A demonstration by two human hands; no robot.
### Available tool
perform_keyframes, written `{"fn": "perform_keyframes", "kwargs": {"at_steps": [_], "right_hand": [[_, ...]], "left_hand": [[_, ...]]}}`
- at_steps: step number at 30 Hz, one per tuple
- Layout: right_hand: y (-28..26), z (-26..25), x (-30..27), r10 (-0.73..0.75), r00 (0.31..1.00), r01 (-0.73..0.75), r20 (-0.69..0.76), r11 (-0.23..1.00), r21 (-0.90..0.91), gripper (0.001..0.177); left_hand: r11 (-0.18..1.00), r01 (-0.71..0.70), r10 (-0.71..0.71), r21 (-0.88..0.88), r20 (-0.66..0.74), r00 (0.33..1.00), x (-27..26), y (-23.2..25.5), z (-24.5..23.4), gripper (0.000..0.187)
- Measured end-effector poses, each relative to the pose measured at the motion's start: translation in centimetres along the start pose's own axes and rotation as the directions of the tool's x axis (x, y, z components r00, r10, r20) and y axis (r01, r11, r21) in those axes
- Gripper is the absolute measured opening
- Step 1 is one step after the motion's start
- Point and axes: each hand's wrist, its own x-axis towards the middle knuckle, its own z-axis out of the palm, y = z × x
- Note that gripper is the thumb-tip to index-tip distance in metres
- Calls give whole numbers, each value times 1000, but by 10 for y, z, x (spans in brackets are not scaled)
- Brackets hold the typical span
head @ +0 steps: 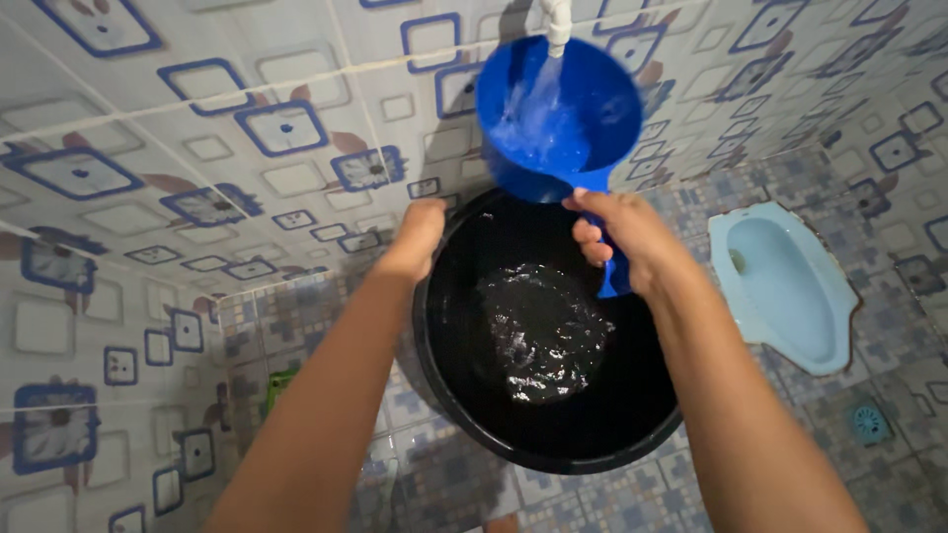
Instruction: The person scrubs the inside of a large black basin with a brush and liquid soap, then rinses it by repeatedly scooping water from a tap with a blue plastic scoop and pouring it into the basin. The person also washes their hands and the brush under the running tap.
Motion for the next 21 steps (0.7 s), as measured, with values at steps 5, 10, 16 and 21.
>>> {"fn": "perform_keyframes", "kwargs": {"at_steps": [5, 10, 16, 21], "right_hand": [[9, 16, -2, -25, 1000, 24, -15, 997, -77, 28], [4, 3, -6, 50, 998, -48, -40, 998, 41, 27], [7, -11, -5, 118, 992, -119, 47, 993, 8, 26], [26, -6, -1, -56, 998, 61, 30, 978, -201, 24]], "left_hand": [[985, 168, -166, 45, -47, 985, -4, 35, 42, 30], [932, 332, -306, 143, -176, 936, 2, 35, 61, 52], [957, 289, -282, -16, -275, 919, 17, 22, 75, 58], [983, 147, -173, -106, -307, 936, 10, 49, 82, 43]]}}
